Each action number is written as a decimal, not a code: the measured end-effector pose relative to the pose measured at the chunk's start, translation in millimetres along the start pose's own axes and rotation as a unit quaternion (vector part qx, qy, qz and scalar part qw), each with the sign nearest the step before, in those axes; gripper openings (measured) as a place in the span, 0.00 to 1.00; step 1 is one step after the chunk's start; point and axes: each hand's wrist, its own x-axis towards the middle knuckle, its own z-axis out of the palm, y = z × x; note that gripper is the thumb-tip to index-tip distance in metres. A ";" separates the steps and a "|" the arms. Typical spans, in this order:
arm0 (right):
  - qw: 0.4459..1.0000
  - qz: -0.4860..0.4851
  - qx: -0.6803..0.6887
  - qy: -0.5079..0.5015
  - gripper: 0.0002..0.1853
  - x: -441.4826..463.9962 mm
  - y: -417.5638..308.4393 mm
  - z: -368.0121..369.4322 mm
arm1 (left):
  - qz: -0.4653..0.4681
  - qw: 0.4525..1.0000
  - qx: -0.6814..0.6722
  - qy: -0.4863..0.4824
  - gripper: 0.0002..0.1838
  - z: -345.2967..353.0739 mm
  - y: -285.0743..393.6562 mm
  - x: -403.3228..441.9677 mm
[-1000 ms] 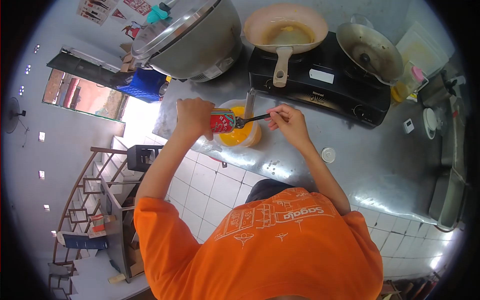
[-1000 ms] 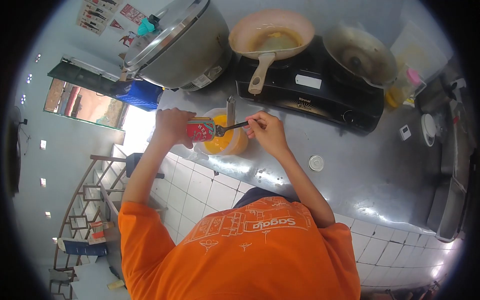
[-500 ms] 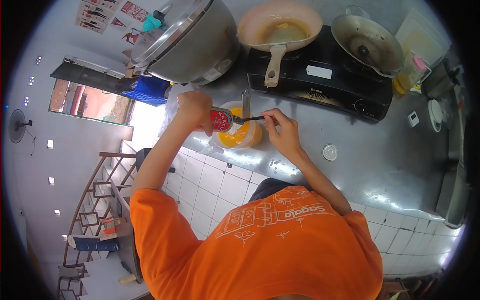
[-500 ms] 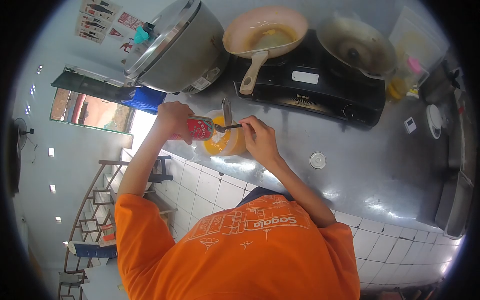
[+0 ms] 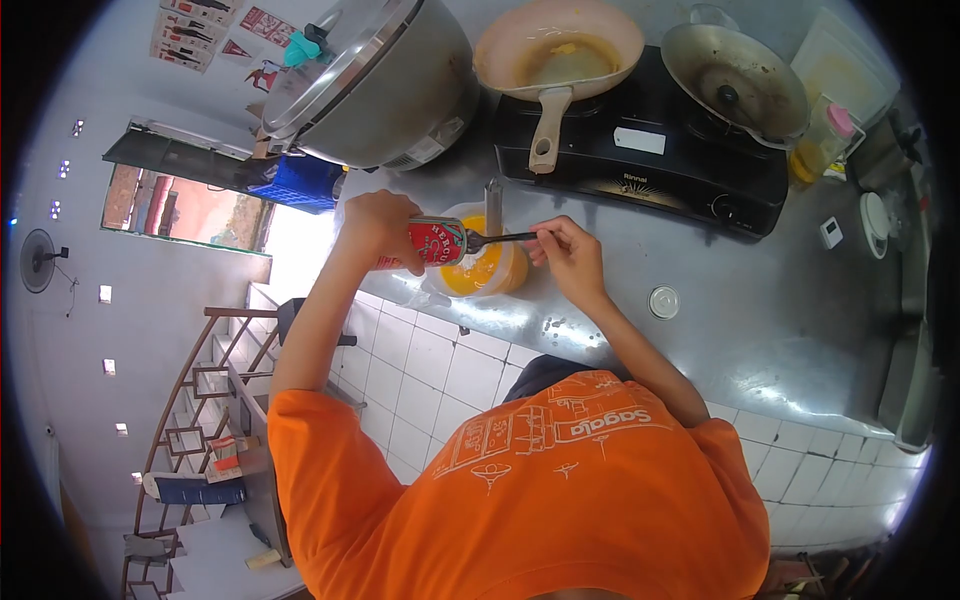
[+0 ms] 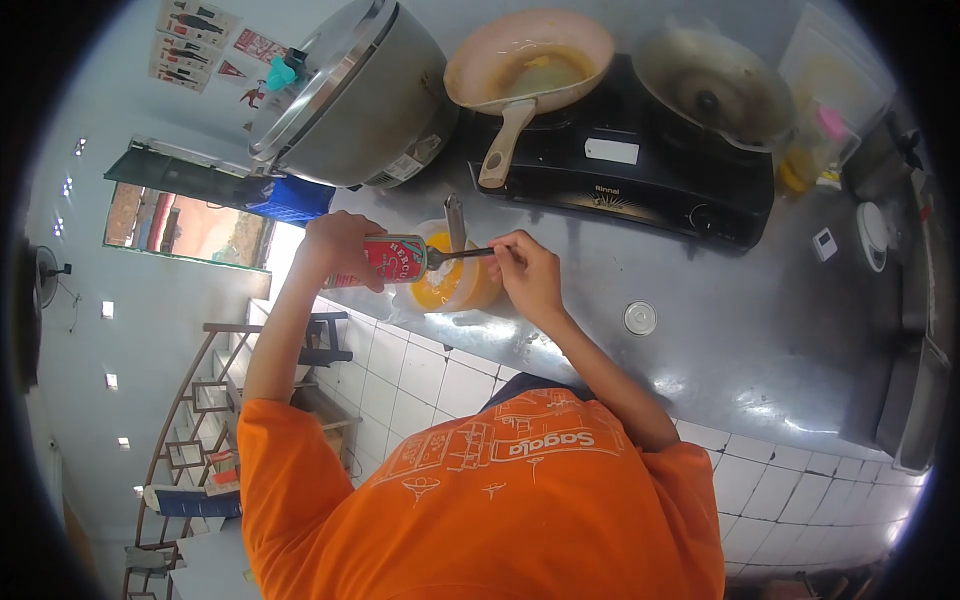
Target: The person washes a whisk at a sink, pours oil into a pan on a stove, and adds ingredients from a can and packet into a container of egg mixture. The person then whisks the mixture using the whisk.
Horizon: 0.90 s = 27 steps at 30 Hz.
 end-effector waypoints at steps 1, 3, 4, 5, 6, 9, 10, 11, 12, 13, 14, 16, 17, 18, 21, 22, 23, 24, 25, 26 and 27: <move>0.994 0.041 0.096 -0.014 0.06 5.1 4.3 3.0 | 0.007 1.000 -0.007 0.003 0.45 -0.9 0.4 -1.7; 0.978 0.082 0.192 -0.026 0.06 11.3 4.6 10.8 | 0.014 1.000 -0.013 0.006 0.45 -0.7 0.9 -2.6; 0.976 0.106 0.180 -0.062 0.07 13.5 1.1 17.8 | 0.028 0.999 -0.015 0.015 0.44 0.0 0.8 -1.8; 0.972 0.131 0.169 -0.096 0.07 15.6 -1.4 22.3 | 0.043 0.999 -0.018 0.024 0.44 1.0 1.0 -0.8; 0.972 0.132 0.170 -0.094 0.07 19.2 0.7 24.2 | 0.045 0.999 -0.016 0.023 0.44 2.8 1.0 -0.2; 0.984 0.099 0.042 -0.144 0.07 33.1 1.7 25.5 | 0.001 0.999 0.026 0.045 0.44 9.1 -1.5 1.6; 0.981 0.110 0.056 -0.148 0.07 35.7 -1.9 23.8 | 0.004 0.998 0.031 0.058 0.44 12.2 -2.5 1.4; 0.979 0.119 0.070 -0.153 0.07 38.2 -5.5 22.4 | 0.006 0.997 0.036 0.072 0.44 14.4 -3.9 1.5; 0.978 0.118 0.071 -0.153 0.07 38.8 -8.9 20.9 | 0.005 0.997 0.037 0.072 0.44 16.5 -3.7 2.1; 0.976 0.138 0.062 -0.156 0.07 37.3 -11.7 19.1 | 0.002 0.995 0.057 0.084 0.44 19.3 -1.5 2.4; 0.973 0.159 0.053 -0.158 0.08 35.9 -13.3 16.7 | 0.000 0.992 0.078 0.095 0.44 21.1 1.4 2.3; 0.974 0.162 0.027 -0.155 0.08 35.3 -13.2 8.6 | -0.001 0.989 0.099 0.112 0.44 22.9 8.5 0.3; 0.974 0.164 0.001 -0.154 0.08 35.8 -13.0 5.0 | -0.003 0.984 0.120 0.130 0.43 23.2 11.8 -0.1; 0.974 0.165 0.000 -0.153 0.08 36.1 -12.8 2.4 | -0.003 0.984 0.119 0.130 0.43 23.2 15.1 0.1; 0.978 0.143 0.062 -0.138 0.08 32.7 -9.1 -0.6 | -0.004 0.982 0.134 0.135 0.31 24.9 22.9 -0.7; 0.978 0.144 0.065 -0.135 0.08 31.3 -5.3 1.4 | 0.006 0.980 0.132 0.146 0.29 25.5 24.6 -0.5; 0.978 0.146 0.068 -0.131 0.07 30.1 -2.5 2.3 | 0.015 0.979 0.131 0.156 0.27 26.1 25.7 -0.3; 0.979 0.145 0.069 -0.129 0.07 28.3 -2.7 1.8 | 0.016 0.978 0.133 0.157 0.27 28.3 25.0 0.4; 0.982 0.138 0.060 -0.118 0.07 26.0 -3.1 1.2 | 0.015 0.975 0.131 0.179 0.33 32.7 22.3 1.6; 0.984 0.131 0.050 -0.108 0.07 24.8 -3.3 0.2 | 0.014 0.971 0.128 0.200 0.40 37.3 18.7 2.6; 0.984 0.130 0.051 -0.109 0.07 24.7 -6.0 -2.1 | 0.014 0.971 0.129 0.200 0.40 42.0 13.3 3.1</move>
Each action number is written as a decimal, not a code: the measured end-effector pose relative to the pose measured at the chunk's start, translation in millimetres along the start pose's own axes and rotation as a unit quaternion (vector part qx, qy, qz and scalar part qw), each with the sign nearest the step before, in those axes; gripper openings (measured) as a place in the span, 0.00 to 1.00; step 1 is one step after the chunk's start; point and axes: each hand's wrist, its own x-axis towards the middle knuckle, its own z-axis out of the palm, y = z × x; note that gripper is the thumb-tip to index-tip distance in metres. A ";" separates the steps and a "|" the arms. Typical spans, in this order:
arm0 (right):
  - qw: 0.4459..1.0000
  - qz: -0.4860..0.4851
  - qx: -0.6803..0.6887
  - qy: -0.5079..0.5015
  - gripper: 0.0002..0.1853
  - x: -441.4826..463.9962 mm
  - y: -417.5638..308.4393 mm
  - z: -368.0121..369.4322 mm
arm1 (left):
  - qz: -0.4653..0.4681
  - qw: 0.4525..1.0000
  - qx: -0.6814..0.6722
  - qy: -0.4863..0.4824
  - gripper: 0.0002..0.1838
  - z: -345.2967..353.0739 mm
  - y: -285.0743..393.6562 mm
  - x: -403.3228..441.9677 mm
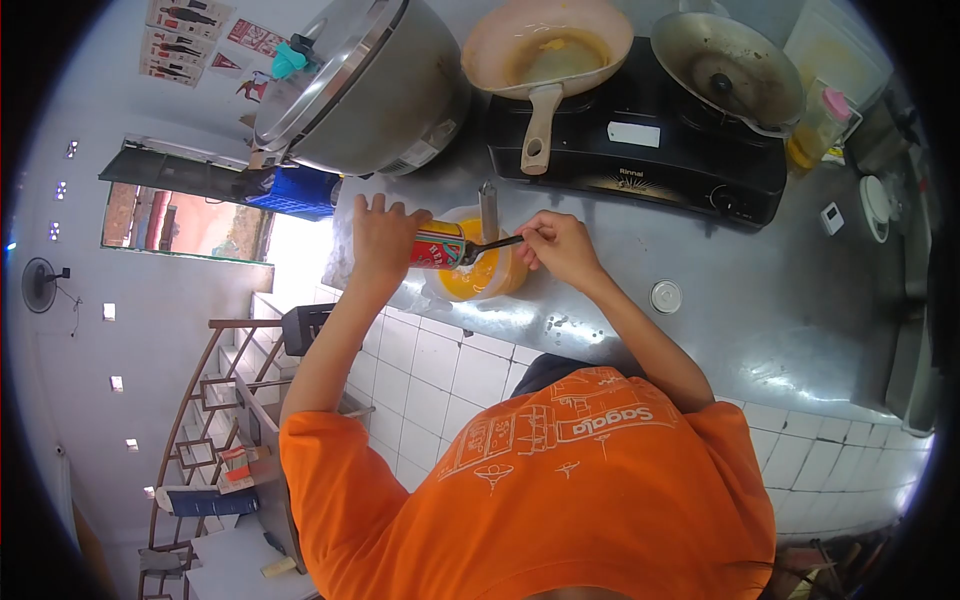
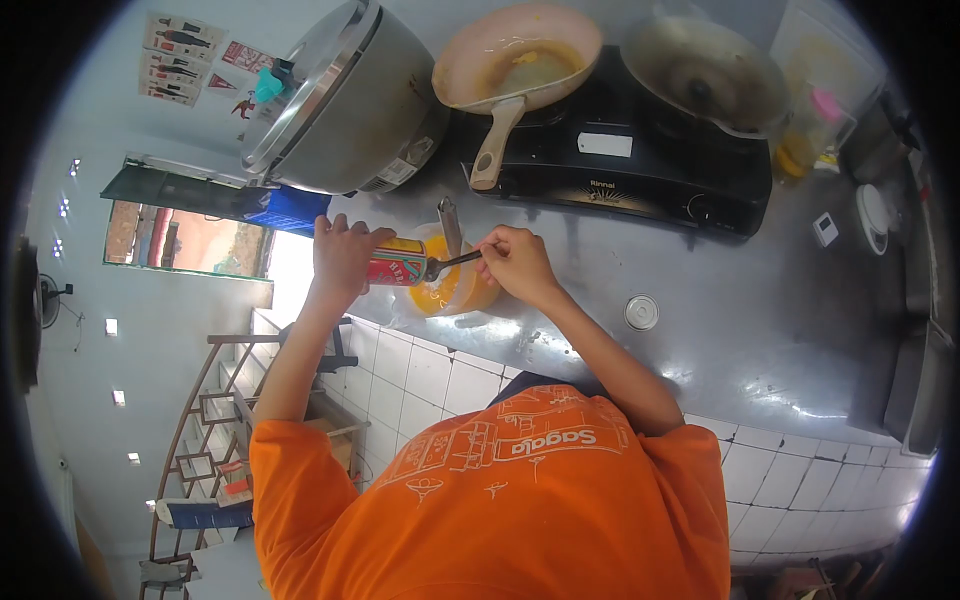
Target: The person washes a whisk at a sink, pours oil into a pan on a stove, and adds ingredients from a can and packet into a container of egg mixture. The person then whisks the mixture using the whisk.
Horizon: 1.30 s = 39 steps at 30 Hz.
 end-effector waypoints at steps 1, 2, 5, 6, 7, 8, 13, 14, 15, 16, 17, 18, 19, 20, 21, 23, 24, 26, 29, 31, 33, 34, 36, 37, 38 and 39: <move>1.000 -0.015 -0.008 0.006 0.07 -2.3 -2.6 -3.3 | -0.002 0.999 -0.025 0.022 0.40 6.7 -5.4 -2.7; 0.999 -0.029 -0.017 0.013 0.07 -5.0 -5.7 -5.8 | -0.004 0.998 -0.051 0.044 0.40 13.2 -10.4 -6.1; 0.996 -0.060 -0.058 0.021 0.06 -15.5 -17.7 -7.0 | -0.008 0.979 -0.189 0.075 0.41 29.1 -23.4 -19.5; 0.996 -0.061 -0.055 0.022 0.06 -18.9 -21.0 -7.4 | -0.007 0.980 -0.186 0.075 0.41 31.2 -23.8 -24.3; 0.992 -0.091 -0.089 0.025 0.06 -22.9 -23.5 -7.8 | -0.017 0.962 -0.260 0.080 0.39 33.3 -24.1 -30.6; 0.985 -0.120 -0.123 0.028 0.05 -26.4 -26.2 -7.4 | -0.027 0.938 -0.334 0.084 0.38 36.4 -24.7 -35.3; 0.974 -0.164 -0.147 0.057 0.05 -40.9 -42.3 -2.2 | 0.002 0.889 -0.433 0.149 0.41 76.9 -28.0 -46.7; 0.972 -0.163 -0.154 0.067 0.04 -42.3 -43.8 -1.0 | 0.000 0.884 -0.434 0.175 0.41 82.0 -26.4 -47.4; 0.972 -0.161 -0.155 0.065 0.04 -42.8 -43.7 0.4 | -0.001 0.878 -0.434 0.201 0.40 82.7 -24.0 -48.1; 0.973 -0.163 -0.144 0.071 0.04 -43.0 -43.8 1.6 | -0.004 0.877 -0.436 0.201 0.40 82.1 -22.5 -48.8; 0.974 -0.165 -0.133 0.078 0.04 -43.0 -43.8 3.1 | -0.013 0.890 -0.407 0.206 0.40 79.7 -21.8 -49.7; 0.974 -0.165 -0.134 0.075 0.04 -42.7 -43.4 4.9 | -0.023 0.902 -0.377 0.210 0.40 75.5 -21.0 -50.8; 0.982 -0.151 -0.090 0.074 0.04 -41.9 -42.5 6.7 | -0.025 0.901 -0.378 0.210 0.40 70.3 -20.6 -51.9; 0.987 -0.136 -0.047 0.074 0.04 -41.2 -41.1 8.1 | -0.030 0.910 -0.361 0.199 0.40 63.7 -20.3 -52.5; 0.987 -0.137 -0.048 0.074 0.04 -40.7 -38.5 9.4 | -0.036 0.919 -0.345 0.187 0.41 57.9 -19.9 -53.2; 0.986 -0.143 -0.047 0.072 0.04 -39.1 -32.2 11.2 | -0.035 0.928 -0.322 0.185 0.41 47.3 -19.4 -54.5; 0.986 -0.144 -0.046 0.073 0.04 -39.6 -30.9 11.4 | -0.034 0.936 -0.299 0.182 0.42 44.3 -18.6 -55.0; 0.985 -0.139 -0.066 0.080 0.03 -41.7 -28.1 10.8 | -0.040 0.948 -0.243 0.200 0.42 41.7 -15.8 -56.1; 0.980 -0.144 -0.103 0.090 0.03 -42.7 -18.7 5.1 | -0.059 0.964 -0.121 0.231 0.41 37.6 6.6 -62.4; 0.979 -0.142 -0.107 0.101 0.04 -42.7 -14.1 2.9 | -0.073 0.965 -0.054 0.246 0.40 54.1 21.0 -69.2; 0.978 -0.139 -0.110 0.106 0.04 -43.8 -11.8 0.2 | -0.042 0.934 -0.026 0.353 0.36 98.5 32.8 -74.3; 0.977 -0.141 -0.122 0.107 0.04 -44.1 -10.7 0.1 | -0.058 0.925 0.006 0.374 0.30 103.8 32.9 -77.1; 0.976 -0.141 -0.130 0.107 0.04 -43.6 -9.1 1.2 | -0.072 0.905 0.013 0.419 0.29 108.7 27.0 -74.9; 0.974 -0.150 -0.129 0.110 0.04 -43.3 -8.6 1.0 | -0.088 0.882 0.017 0.464 0.28 108.9 25.4 -73.8; 0.972 -0.159 -0.129 0.112 0.03 -43.5 -7.6 0.4 | -0.069 0.882 0.029 0.464 0.29 108.7 24.0 -76.0; 0.974 -0.156 -0.130 0.105 0.03 -43.0 -5.8 0.5 | -0.073 0.885 0.028 0.459 0.29 108.0 24.7 -75.9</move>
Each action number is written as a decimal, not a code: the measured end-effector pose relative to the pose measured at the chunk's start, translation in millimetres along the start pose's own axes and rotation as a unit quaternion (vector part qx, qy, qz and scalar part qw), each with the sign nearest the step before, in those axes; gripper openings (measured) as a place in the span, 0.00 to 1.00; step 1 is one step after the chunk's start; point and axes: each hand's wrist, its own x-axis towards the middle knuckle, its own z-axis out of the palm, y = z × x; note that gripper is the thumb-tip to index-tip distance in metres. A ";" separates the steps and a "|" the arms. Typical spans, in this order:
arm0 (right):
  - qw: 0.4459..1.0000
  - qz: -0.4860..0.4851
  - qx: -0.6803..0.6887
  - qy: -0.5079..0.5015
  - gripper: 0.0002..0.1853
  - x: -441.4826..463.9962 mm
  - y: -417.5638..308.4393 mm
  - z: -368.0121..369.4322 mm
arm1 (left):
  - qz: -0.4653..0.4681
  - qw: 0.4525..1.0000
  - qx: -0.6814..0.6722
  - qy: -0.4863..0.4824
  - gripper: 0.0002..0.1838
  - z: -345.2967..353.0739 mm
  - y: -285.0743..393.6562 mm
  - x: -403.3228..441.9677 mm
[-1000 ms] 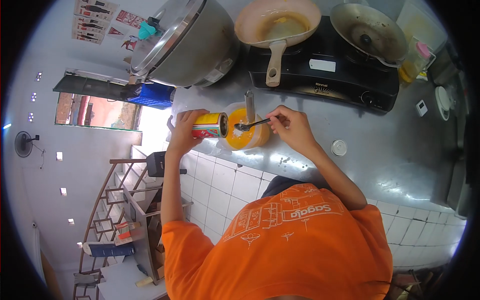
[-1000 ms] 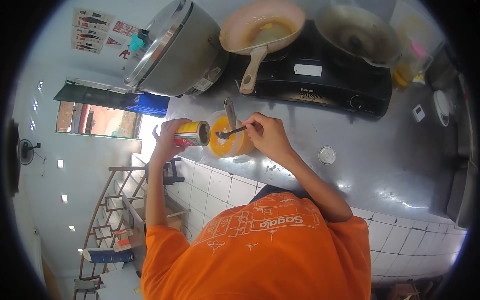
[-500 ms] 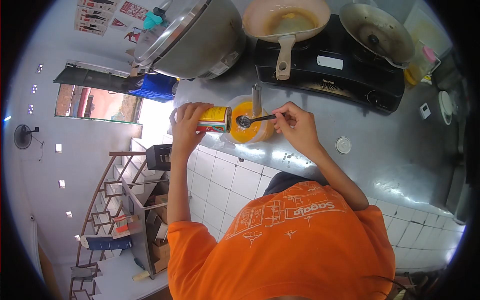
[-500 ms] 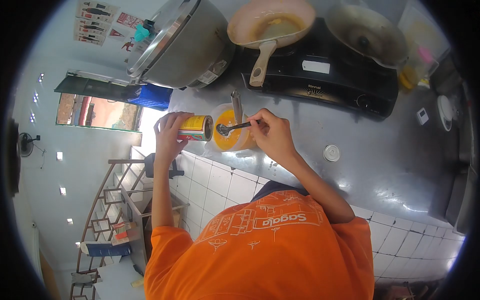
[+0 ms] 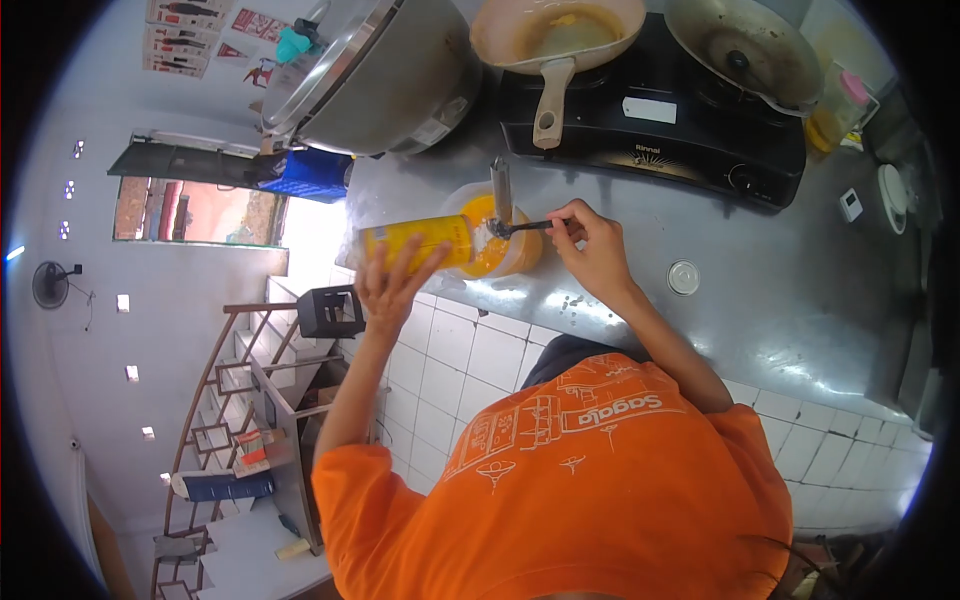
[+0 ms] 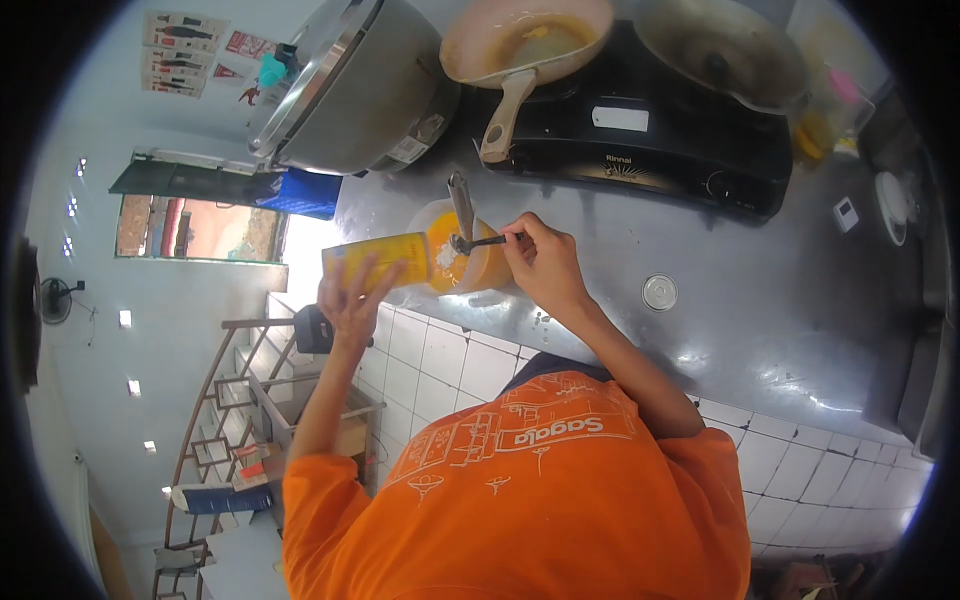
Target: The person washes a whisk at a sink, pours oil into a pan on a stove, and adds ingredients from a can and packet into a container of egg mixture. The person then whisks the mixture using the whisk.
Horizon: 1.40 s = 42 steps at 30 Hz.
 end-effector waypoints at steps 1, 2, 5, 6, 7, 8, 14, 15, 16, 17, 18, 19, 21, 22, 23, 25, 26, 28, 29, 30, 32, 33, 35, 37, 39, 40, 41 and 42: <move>1.000 -0.019 0.007 0.017 0.04 0.7 2.2 1.7 | 0.079 0.997 0.005 0.005 0.29 1.4 0.1 0.9; 0.999 -0.038 0.015 0.034 0.04 0.9 4.1 3.3 | 0.158 0.987 0.010 0.011 0.30 4.0 -1.8 1.9; 0.999 -0.032 0.020 0.025 0.05 -0.4 8.7 2.7 | 0.133 0.989 0.056 0.000 0.44 14.2 -5.4 -0.3; 0.999 -0.030 0.023 0.026 0.05 -1.6 9.6 3.7 | 0.108 0.991 0.076 0.009 0.45 13.3 -4.6 2.9; 0.998 -0.040 0.025 0.033 0.05 -2.5 10.4 4.4 | 0.163 0.986 0.046 0.006 0.44 13.3 -5.3 5.1; 0.998 -0.051 0.026 0.038 0.05 -2.5 11.7 3.6 | 0.162 0.986 0.046 0.006 0.44 15.8 -7.2 2.2; 0.998 -0.050 0.036 0.031 0.05 -4.6 16.2 2.5 | 0.169 0.984 0.050 -0.017 0.41 19.6 -14.3 -12.9; 0.998 -0.053 0.036 0.029 0.05 -3.2 16.1 1.5 | 0.197 0.980 0.036 -0.005 0.40 18.4 -14.5 -12.3; 0.997 -0.055 0.032 0.030 0.05 -3.3 16.2 1.1 | 0.196 0.980 0.038 -0.005 0.40 17.0 -14.7 -12.2; 0.997 -0.057 0.030 0.032 0.05 -4.5 16.1 1.8 | 0.131 0.989 0.062 -0.031 0.39 15.3 -14.9 -12.0; 0.997 -0.057 0.032 0.033 0.05 -5.6 15.2 1.8 | 0.066 0.993 0.085 -0.055 0.38 14.0 -14.9 -11.9; 0.998 -0.051 0.022 0.025 0.04 -6.2 13.9 0.0 | 0.065 0.993 0.086 -0.054 0.38 13.1 -13.8 -12.6; 0.999 -0.048 0.009 0.017 0.03 -5.2 14.1 -2.1 | 0.002 0.996 0.080 -0.032 0.36 12.2 -8.5 -15.0; 0.999 -0.045 0.009 0.017 0.03 -4.9 15.3 -1.6 | 0.001 0.996 0.080 -0.031 0.36 11.6 -1.4 -16.0; 0.999 -0.040 0.010 0.017 0.03 -6.0 16.0 -0.5 | -0.013 0.997 0.063 -0.052 0.33 9.5 8.4 -18.2; 0.999 -0.033 0.019 0.017 0.04 -8.1 13.4 -0.2 | 0.000 0.996 0.046 -0.080 0.31 8.2 17.7 -34.3; 0.999 -0.028 0.029 0.020 0.04 -6.8 12.4 -0.1 | -0.002 0.996 0.045 -0.079 0.31 9.6 17.6 -39.1; 0.999 -0.028 0.022 0.021 0.04 -5.1 14.0 -0.8 | -0.078 0.996 0.025 -0.044 0.32 10.0 18.6 -36.7; 0.999 -0.026 0.016 0.020 0.03 -6.6 14.6 -0.8 | -0.109 0.993 0.021 -0.028 0.32 10.1 20.6 -35.0; 0.999 -0.024 0.012 0.018 0.03 -7.4 15.0 0.2 | -0.112 0.993 0.019 -0.030 0.32 10.7 21.2 -38.7; 0.999 -0.016 0.023 0.019 0.03 -6.7 16.0 1.6 | -0.079 0.993 -0.009 -0.089 0.34 12.6 22.8 -46.4; 0.999 -0.016 0.022 0.019 0.03 -6.6 15.4 1.5 | -0.080 0.993 -0.009 -0.089 0.34 12.5 23.4 -47.3; 0.999 -0.024 0.025 0.019 0.03 -6.6 14.0 1.6 | -0.110 0.993 -0.002 -0.046 0.36 14.1 22.6 -46.4; 0.999 -0.022 0.023 0.021 0.03 -7.0 16.2 3.6 | -0.112 0.990 -0.017 -0.086 0.37 9.7 24.4 -43.5; 0.999 -0.023 0.024 0.021 0.03 -6.3 16.2 3.9 | -0.113 0.985 -0.028 -0.125 0.37 8.7 25.3 -42.8; 0.999 -0.020 0.020 0.017 0.03 -5.9 14.9 3.5 | -0.108 0.991 -0.006 -0.078 0.35 10.4 23.9 -41.9; 1.000 -0.017 0.015 0.012 0.03 -6.0 14.1 3.2 | -0.102 0.994 0.015 -0.031 0.33 11.7 23.3 -41.3; 1.000 -0.016 0.014 0.012 0.03 -6.1 13.7 3.5 | -0.103 0.994 0.013 -0.032 0.33 11.1 23.8 -40.5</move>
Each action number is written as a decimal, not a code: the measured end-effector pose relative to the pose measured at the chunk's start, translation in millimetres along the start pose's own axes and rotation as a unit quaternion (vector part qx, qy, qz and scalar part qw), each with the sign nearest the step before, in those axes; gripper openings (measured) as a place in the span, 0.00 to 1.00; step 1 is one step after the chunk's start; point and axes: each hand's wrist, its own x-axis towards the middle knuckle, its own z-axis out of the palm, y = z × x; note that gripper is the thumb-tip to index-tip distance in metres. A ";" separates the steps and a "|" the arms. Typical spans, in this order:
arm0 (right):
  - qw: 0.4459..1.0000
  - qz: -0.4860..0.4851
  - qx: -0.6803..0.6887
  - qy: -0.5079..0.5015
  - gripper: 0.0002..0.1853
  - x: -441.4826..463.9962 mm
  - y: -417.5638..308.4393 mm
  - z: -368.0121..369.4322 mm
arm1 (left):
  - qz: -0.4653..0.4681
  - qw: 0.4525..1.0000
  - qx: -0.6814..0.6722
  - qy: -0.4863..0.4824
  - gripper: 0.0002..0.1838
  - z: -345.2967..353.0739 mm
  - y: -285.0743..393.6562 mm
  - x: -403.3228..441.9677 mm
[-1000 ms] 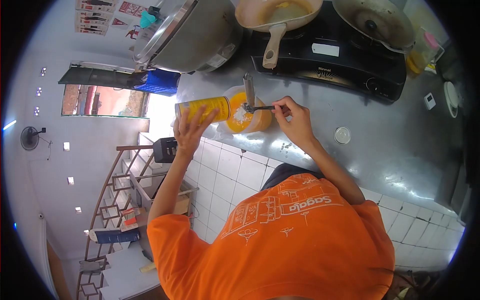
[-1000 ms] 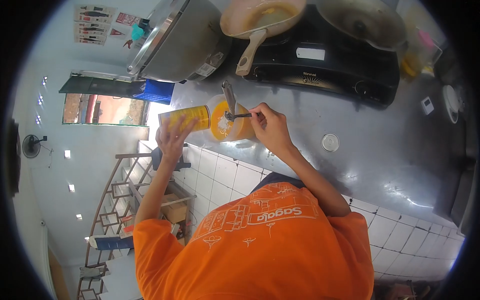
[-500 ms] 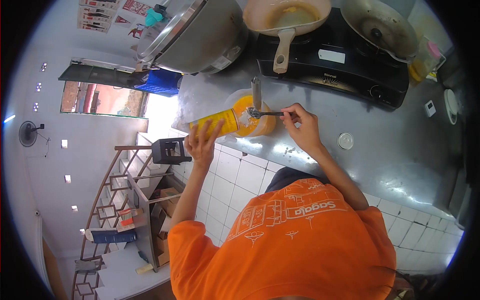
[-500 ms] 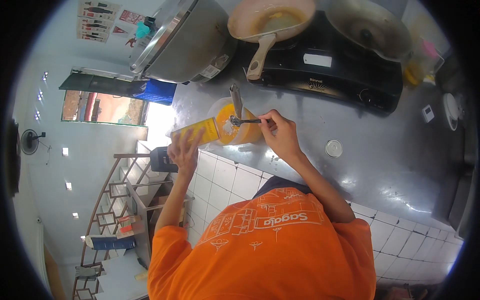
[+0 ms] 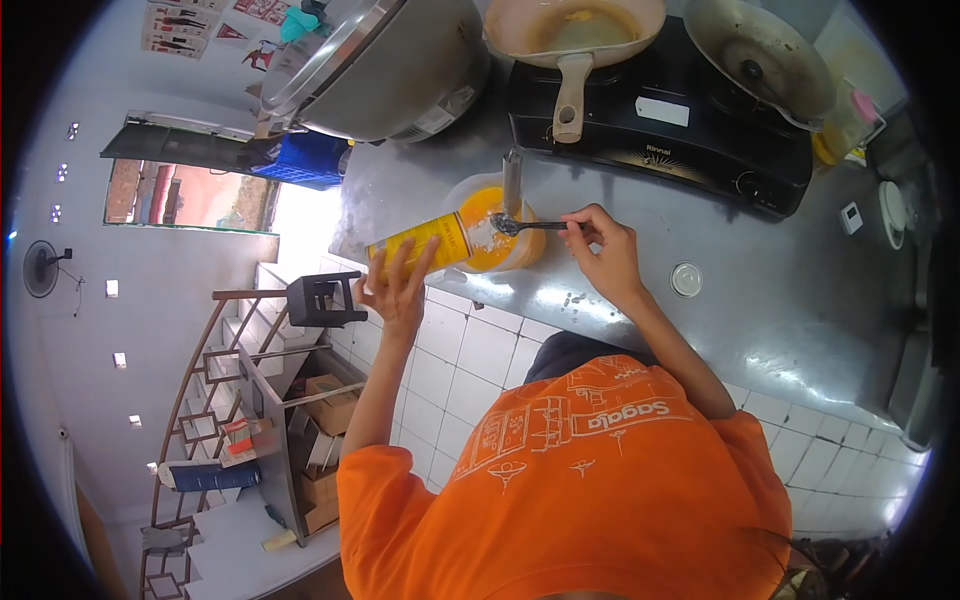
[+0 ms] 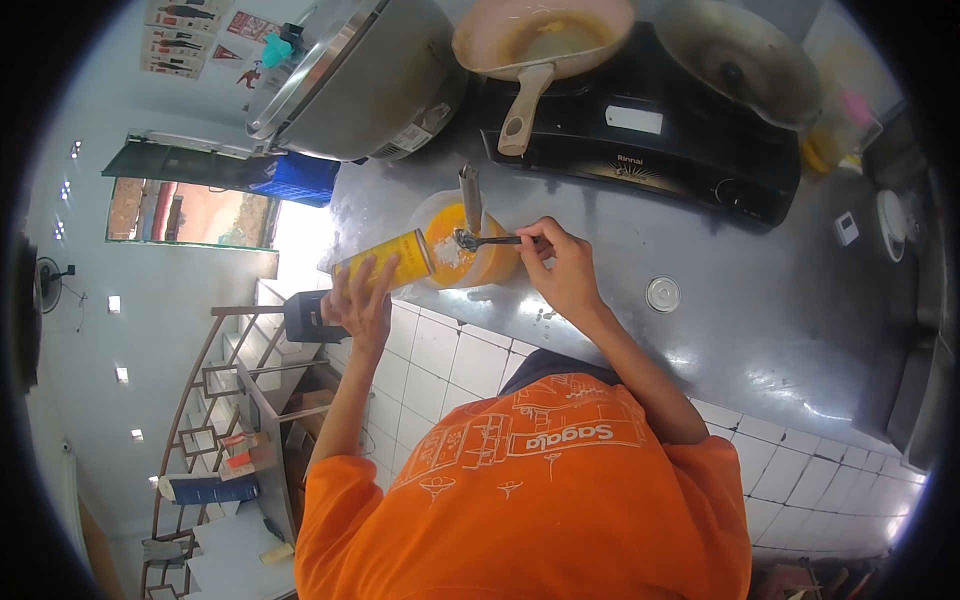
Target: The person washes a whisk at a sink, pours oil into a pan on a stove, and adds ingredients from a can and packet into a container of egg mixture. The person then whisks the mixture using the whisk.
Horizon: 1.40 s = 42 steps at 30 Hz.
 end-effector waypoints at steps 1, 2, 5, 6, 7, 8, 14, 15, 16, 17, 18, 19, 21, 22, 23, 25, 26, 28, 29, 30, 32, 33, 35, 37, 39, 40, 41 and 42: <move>1.000 -0.003 -0.003 -0.001 0.03 0.3 -0.3 0.5 | -0.009 0.999 -0.001 -0.039 0.33 -1.9 1.2 0.7; 1.000 -0.006 -0.004 -0.002 0.03 0.4 -0.5 1.0 | -0.018 0.997 -0.001 -0.077 0.32 -3.3 2.0 0.3; 1.000 0.007 0.000 -0.005 0.03 0.7 -4.3 1.4 | -0.013 1.000 0.001 -0.008 0.33 5.7 -2.7 -6.4; 1.000 0.009 -0.001 -0.005 0.03 0.3 -3.2 1.9 | -0.013 1.000 0.000 -0.009 0.33 5.2 -2.5 -6.9; 1.000 0.001 -0.002 -0.002 0.03 0.8 -1.2 2.9 | -0.003 1.000 0.015 -0.018 0.33 4.7 -2.7 -6.4; 1.000 -0.008 -0.003 0.001 0.03 1.0 0.0 3.7 | 0.006 0.999 0.031 -0.027 0.33 3.9 -3.0 -5.8; 1.000 -0.009 -0.007 -0.003 0.03 2.6 -2.6 4.5 | 0.009 1.000 0.016 -0.005 0.34 5.1 -15.9 15.3; 1.000 -0.008 -0.007 -0.004 0.03 2.6 -1.8 5.4 | 0.010 1.000 0.016 -0.005 0.34 3.7 -18.3 22.2; 1.000 -0.016 -0.004 0.002 0.03 2.7 -0.4 6.3 | 0.045 0.999 0.022 -0.016 0.35 1.6 -20.9 29.4; 1.000 -0.023 -0.002 0.007 0.03 2.8 0.6 5.9 | 0.078 0.996 0.027 -0.028 0.35 -0.1 -21.9 35.2; 1.000 -0.023 -0.004 0.002 0.03 2.8 1.0 4.9 | 0.073 0.996 0.028 -0.030 0.35 0.2 -21.6 39.8; 1.000 -0.026 0.000 0.008 0.03 3.0 1.5 4.4 | 0.138 0.988 0.058 -0.039 0.39 1.2 -21.8 44.2; 0.999 -0.028 0.009 0.014 0.03 2.5 2.8 2.6 | 0.252 0.955 0.135 -0.082 0.46 -5.8 -26.5 53.1; 1.000 -0.019 0.014 0.016 0.03 1.8 3.4 0.9 | 0.255 0.954 0.137 -0.084 0.46 -10.5 -24.9 59.3; 1.000 -0.010 0.020 0.021 0.03 1.6 4.4 -0.7 | 0.253 0.954 0.140 -0.077 0.45 -14.0 -21.6 67.7; 0.999 -0.011 0.028 0.032 0.03 0.7 8.6 -0.4 | 0.258 0.953 0.140 -0.069 0.43 -19.7 -20.1 86.4; 0.999 -0.015 0.032 0.035 0.03 -0.9 10.5 -0.5 | 0.277 0.950 0.101 -0.099 0.42 -21.5 -21.9 95.8; 0.999 -0.018 0.038 0.034 0.03 -1.1 12.9 -0.3 | 0.297 0.944 0.063 -0.130 0.41 -23.8 -24.5 112.8; 0.998 -0.024 0.042 0.033 0.03 -1.0 13.1 0.6 | 0.314 0.939 0.041 -0.133 0.41 -24.5 -26.2 121.3; 0.998 -0.023 0.044 0.036 0.03 -1.1 12.8 0.7 | 0.329 0.934 0.018 -0.136 0.41 -22.9 -27.3 127.0; 0.998 -0.021 0.047 0.031 0.03 -0.8 12.0 -0.9 | 0.330 0.935 0.001 -0.128 0.41 -19.9 -27.0 130.9; 0.998 -0.022 0.049 0.034 0.03 0.3 12.1 -1.4 | 0.306 0.937 -0.025 -0.169 0.41 -20.7 -26.1 134.5; 0.998 -0.025 0.039 0.032 0.04 0.6 12.0 -2.6 | 0.282 0.935 -0.052 -0.209 0.40 -19.9 -26.7 137.8; 0.999 -0.020 0.040 0.029 0.04 1.1 10.1 -4.5 | 0.242 0.953 -0.003 -0.182 0.42 -13.1 -35.1 138.0; 0.999 -0.018 0.042 0.026 0.04 1.4 9.6 -5.9 | 0.171 0.961 -0.058 -0.210 0.42 -12.9 -42.9 131.1; 0.998 -0.018 0.046 0.030 0.04 0.8 11.0 -5.2 | 0.097 0.959 -0.115 -0.239 0.42 -13.9 -48.6 124.9; 0.998 -0.020 0.051 0.033 0.03 1.5 11.8 -3.6 | 0.056 0.956 -0.175 -0.230 0.41 -12.6 -55.1 117.4; 0.998 -0.026 0.058 0.031 0.03 1.4 12.1 -2.7 | 0.018 0.950 -0.198 -0.242 0.42 -11.4 -59.6 108.0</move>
